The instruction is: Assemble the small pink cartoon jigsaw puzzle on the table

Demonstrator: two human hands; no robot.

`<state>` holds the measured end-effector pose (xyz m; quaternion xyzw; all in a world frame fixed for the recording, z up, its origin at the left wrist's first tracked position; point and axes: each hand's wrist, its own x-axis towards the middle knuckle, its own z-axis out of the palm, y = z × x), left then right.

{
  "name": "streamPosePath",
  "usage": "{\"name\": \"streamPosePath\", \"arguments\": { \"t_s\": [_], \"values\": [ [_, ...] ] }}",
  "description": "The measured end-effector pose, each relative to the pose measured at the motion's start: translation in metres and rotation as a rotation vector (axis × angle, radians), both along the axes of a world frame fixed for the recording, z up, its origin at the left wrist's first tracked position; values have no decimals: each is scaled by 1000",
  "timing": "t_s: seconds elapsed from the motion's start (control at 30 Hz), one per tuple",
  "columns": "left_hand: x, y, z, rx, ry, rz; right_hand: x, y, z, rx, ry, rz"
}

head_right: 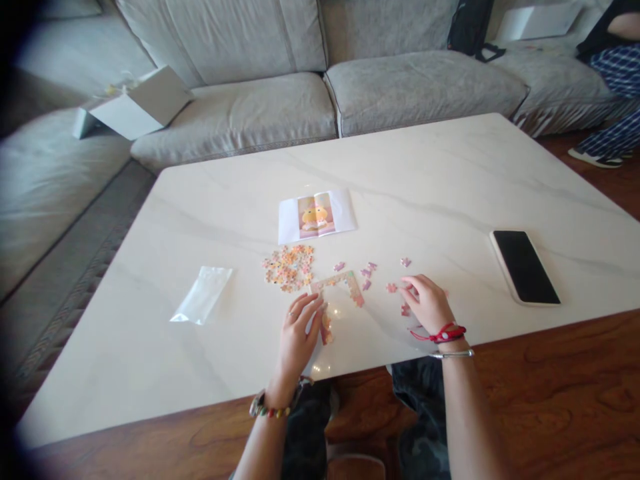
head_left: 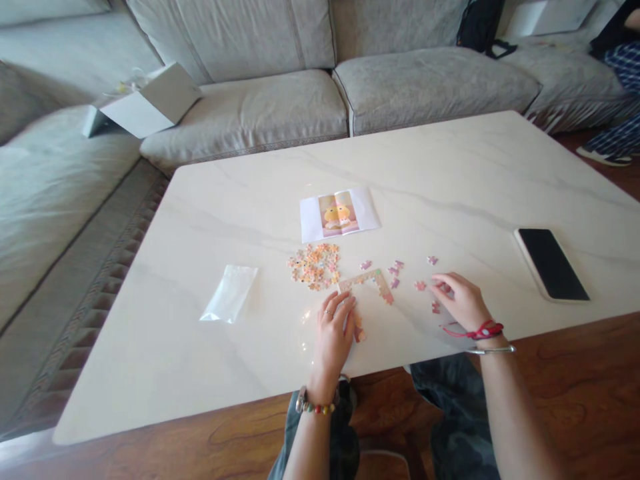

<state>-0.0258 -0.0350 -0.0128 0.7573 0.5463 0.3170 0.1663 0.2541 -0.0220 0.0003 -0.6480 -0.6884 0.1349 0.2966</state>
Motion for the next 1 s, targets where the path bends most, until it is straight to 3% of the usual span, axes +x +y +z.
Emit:
{"name": "streamPosePath", "arguments": {
  "t_s": [0.1, 0.3, 0.47, 0.57, 0.8, 1.0],
  "values": [
    [4, -6, 3, -21, -16, -11, 14, -5, 4, -64, -1, 6],
    [16, 21, 20, 42, -63, -29, 18, -19, 6, -204, -42, 124],
    [-12, 11, 28, 60, -81, 245, 11, -23, 4, -176, -76, 154],
    [-27, -3, 27, -26, -10, 296, 4, -27, 4, -147, -62, 144],
    [-20, -16, 22, -79, 66, 152, -49, -39, 13, -164, 108, 237],
    [-18, -16, 25, -107, 173, -1, -84, -42, 9, -293, 281, 298]
  ]
}}
